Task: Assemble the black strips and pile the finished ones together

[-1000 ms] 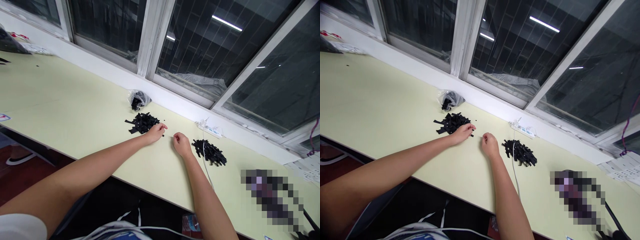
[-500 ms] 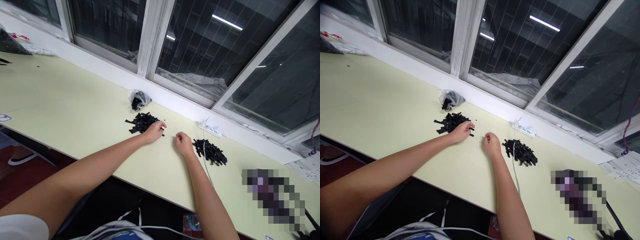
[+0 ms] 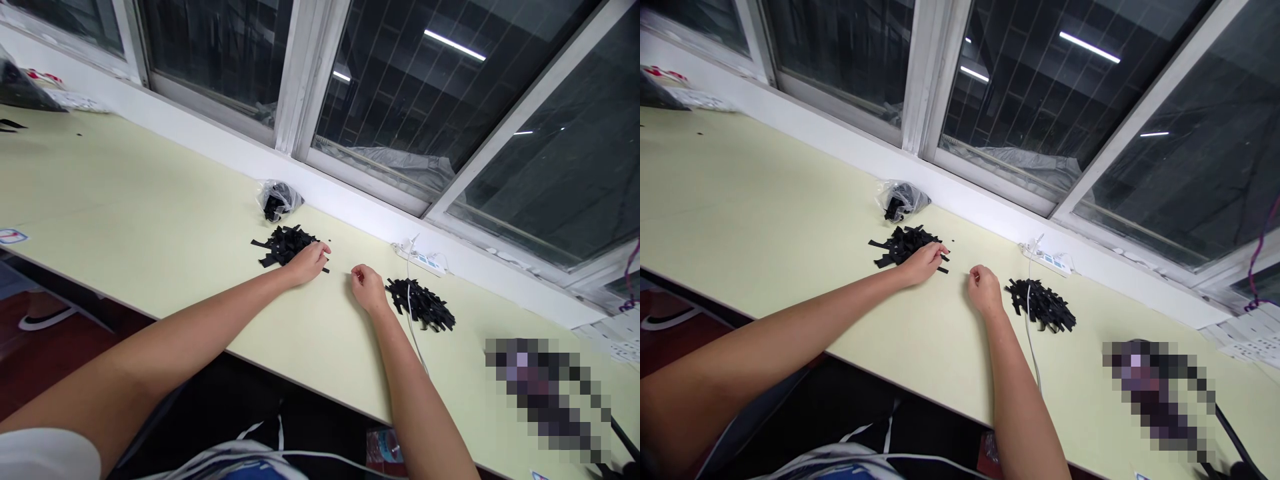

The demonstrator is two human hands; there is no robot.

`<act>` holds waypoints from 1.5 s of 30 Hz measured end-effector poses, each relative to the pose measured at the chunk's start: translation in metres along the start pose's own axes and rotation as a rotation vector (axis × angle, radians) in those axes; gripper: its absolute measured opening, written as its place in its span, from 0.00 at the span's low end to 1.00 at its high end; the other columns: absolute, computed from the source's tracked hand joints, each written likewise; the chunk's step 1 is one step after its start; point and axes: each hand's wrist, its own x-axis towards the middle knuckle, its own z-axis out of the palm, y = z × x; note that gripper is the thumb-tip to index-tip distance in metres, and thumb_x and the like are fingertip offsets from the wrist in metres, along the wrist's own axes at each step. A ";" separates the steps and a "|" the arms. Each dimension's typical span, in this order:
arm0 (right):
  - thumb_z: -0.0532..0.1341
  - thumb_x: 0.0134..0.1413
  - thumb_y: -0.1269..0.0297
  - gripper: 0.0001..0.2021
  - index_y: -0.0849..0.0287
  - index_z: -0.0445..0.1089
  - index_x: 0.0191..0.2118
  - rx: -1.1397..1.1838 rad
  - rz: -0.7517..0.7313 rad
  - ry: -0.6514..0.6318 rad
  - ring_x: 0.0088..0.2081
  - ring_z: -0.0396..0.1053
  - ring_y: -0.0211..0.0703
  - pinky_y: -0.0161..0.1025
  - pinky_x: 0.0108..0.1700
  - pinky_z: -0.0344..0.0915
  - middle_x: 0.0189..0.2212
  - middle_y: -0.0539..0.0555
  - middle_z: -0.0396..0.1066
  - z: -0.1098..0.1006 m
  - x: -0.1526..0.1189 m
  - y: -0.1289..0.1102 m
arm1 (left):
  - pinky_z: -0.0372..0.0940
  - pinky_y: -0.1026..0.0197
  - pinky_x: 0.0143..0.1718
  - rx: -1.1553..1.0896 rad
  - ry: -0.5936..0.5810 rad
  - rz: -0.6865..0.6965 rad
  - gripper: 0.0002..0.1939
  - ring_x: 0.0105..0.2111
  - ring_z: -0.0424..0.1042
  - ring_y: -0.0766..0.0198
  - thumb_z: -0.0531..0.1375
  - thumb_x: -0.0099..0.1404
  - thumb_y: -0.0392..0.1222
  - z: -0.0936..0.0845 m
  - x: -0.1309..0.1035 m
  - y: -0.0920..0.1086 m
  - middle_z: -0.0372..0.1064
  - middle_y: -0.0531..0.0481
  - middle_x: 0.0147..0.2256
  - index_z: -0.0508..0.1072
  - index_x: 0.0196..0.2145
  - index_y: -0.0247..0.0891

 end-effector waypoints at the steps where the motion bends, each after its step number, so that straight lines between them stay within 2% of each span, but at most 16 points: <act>1: 0.53 0.54 0.64 0.09 0.57 0.69 0.35 0.002 0.003 -0.005 0.30 0.65 0.43 0.39 0.36 0.59 0.30 0.53 0.72 0.000 0.000 -0.001 | 0.63 0.55 0.51 0.007 -0.002 -0.001 0.14 0.45 0.69 0.58 0.48 0.67 0.35 0.001 0.000 -0.001 0.67 0.43 0.45 0.68 0.46 0.35; 6: 0.53 0.54 0.64 0.08 0.57 0.69 0.35 0.012 0.006 -0.023 0.31 0.66 0.43 0.38 0.36 0.59 0.30 0.52 0.72 0.000 -0.002 -0.002 | 0.62 0.54 0.55 0.049 -0.024 0.000 0.14 0.50 0.67 0.58 0.46 0.70 0.35 0.005 0.002 -0.009 0.65 0.42 0.49 0.66 0.48 0.37; 10: 0.53 0.54 0.65 0.08 0.57 0.69 0.35 0.014 0.003 -0.028 0.31 0.66 0.43 0.38 0.36 0.59 0.31 0.52 0.72 0.001 -0.002 -0.001 | 0.63 0.53 0.55 0.094 -0.019 0.005 0.15 0.50 0.68 0.58 0.45 0.70 0.35 0.003 0.003 -0.013 0.65 0.40 0.50 0.66 0.49 0.36; 14: 0.53 0.55 0.65 0.08 0.56 0.69 0.35 0.000 -0.006 -0.029 0.31 0.65 0.42 0.38 0.36 0.59 0.30 0.52 0.71 0.000 -0.002 -0.001 | 0.63 0.55 0.53 0.158 -0.013 -0.018 0.15 0.49 0.69 0.59 0.45 0.70 0.32 -0.006 0.004 -0.010 0.65 0.40 0.50 0.67 0.49 0.36; 18: 0.53 0.55 0.66 0.08 0.56 0.69 0.35 0.001 -0.013 -0.033 0.31 0.66 0.42 0.38 0.36 0.59 0.30 0.52 0.71 0.000 -0.002 -0.001 | 0.61 0.51 0.52 0.330 0.004 -0.011 0.16 0.51 0.68 0.55 0.48 0.67 0.30 -0.017 0.005 -0.008 0.67 0.41 0.50 0.67 0.49 0.36; 22: 0.53 0.55 0.66 0.08 0.56 0.69 0.35 -0.001 -0.011 -0.039 0.31 0.66 0.43 0.39 0.37 0.59 0.30 0.52 0.71 0.000 -0.002 0.000 | 0.59 0.51 0.51 0.395 0.013 -0.017 0.17 0.53 0.67 0.53 0.49 0.66 0.28 -0.023 0.008 -0.009 0.68 0.40 0.50 0.68 0.49 0.36; 30: 0.53 0.55 0.65 0.08 0.56 0.69 0.35 0.008 0.007 -0.053 0.31 0.66 0.43 0.39 0.36 0.59 0.30 0.51 0.71 -0.001 -0.002 -0.002 | 0.59 0.52 0.49 0.411 -0.009 -0.006 0.17 0.52 0.67 0.54 0.49 0.65 0.28 -0.024 0.008 -0.008 0.68 0.41 0.48 0.68 0.49 0.36; 36: 0.53 0.55 0.65 0.07 0.56 0.69 0.35 0.017 0.009 -0.054 0.31 0.65 0.42 0.38 0.36 0.60 0.29 0.51 0.71 -0.001 -0.002 -0.002 | 0.61 0.52 0.50 0.375 0.024 0.075 0.15 0.49 0.68 0.55 0.48 0.67 0.31 -0.022 0.006 -0.007 0.69 0.42 0.47 0.67 0.48 0.37; 41: 0.53 0.55 0.65 0.07 0.56 0.69 0.35 0.014 0.008 -0.053 0.31 0.65 0.42 0.38 0.36 0.60 0.30 0.51 0.71 -0.001 -0.002 -0.002 | 0.61 0.53 0.50 0.362 -0.004 0.020 0.17 0.47 0.69 0.55 0.49 0.64 0.29 -0.024 0.008 -0.008 0.69 0.42 0.47 0.68 0.47 0.37; 45: 0.53 0.55 0.65 0.08 0.56 0.69 0.35 0.010 0.014 -0.056 0.31 0.66 0.42 0.38 0.36 0.60 0.30 0.51 0.71 -0.002 -0.002 -0.002 | 0.61 0.54 0.46 0.368 -0.037 0.013 0.19 0.43 0.70 0.57 0.49 0.60 0.25 -0.028 0.009 -0.007 0.72 0.45 0.41 0.69 0.45 0.38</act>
